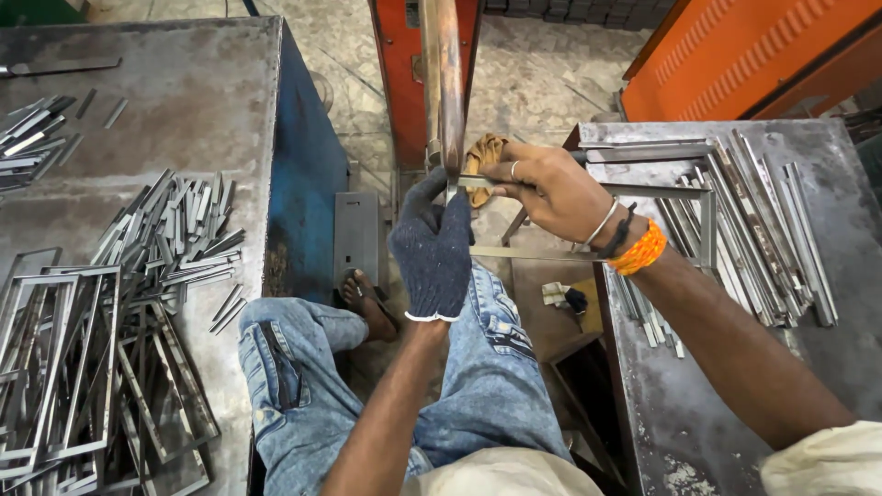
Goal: Assembling rectangular metal frames by aligning pre-cut strips and using a mechanical spot welder or press.
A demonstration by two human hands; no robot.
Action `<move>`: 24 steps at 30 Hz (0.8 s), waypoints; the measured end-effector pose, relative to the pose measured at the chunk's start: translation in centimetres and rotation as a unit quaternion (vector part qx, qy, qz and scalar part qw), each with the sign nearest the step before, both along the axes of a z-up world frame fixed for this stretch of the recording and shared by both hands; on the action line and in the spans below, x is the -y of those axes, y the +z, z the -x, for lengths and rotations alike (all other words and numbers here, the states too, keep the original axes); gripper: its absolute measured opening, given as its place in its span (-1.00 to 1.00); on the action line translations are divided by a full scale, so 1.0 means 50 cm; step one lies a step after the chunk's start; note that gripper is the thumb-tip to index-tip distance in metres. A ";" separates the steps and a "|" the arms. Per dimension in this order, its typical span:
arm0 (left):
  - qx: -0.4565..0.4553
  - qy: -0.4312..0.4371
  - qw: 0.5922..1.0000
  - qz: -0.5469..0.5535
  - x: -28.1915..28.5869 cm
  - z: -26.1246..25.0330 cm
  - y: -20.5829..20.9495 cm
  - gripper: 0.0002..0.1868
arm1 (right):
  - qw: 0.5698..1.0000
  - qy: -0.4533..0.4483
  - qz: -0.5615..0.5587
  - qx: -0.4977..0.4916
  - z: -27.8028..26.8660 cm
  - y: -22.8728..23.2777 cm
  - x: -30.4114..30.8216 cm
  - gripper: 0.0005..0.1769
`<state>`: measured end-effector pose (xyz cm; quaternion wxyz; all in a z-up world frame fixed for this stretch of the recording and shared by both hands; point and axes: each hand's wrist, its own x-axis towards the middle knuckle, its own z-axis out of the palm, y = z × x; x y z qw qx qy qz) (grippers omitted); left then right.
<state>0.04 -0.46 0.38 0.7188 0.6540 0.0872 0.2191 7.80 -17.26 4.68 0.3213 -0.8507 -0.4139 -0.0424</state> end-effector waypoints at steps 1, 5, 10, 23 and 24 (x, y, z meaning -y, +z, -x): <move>-0.005 0.010 1.000 -0.017 -0.001 0.001 0.002 -0.68 | 1.000 -0.006 0.019 0.004 0.001 0.002 -0.002 -0.73; -0.016 0.013 1.000 -0.024 -0.003 -0.001 -0.003 -0.71 | 0.999 0.012 0.013 0.028 -0.003 -0.006 0.001 -0.72; -0.011 0.022 0.996 -0.089 -0.007 0.008 -0.008 -0.67 | 1.000 0.009 0.006 0.028 0.007 -0.013 -0.002 -0.71; -0.043 -0.110 0.953 0.279 -0.045 0.077 -0.085 -0.51 | 0.998 -0.019 -0.059 -0.022 0.063 -0.060 -0.022 -0.72; -0.047 -0.110 0.953 0.280 -0.040 0.087 -0.123 -0.51 | 0.998 -0.021 -0.059 -0.025 0.089 -0.052 -0.036 -0.72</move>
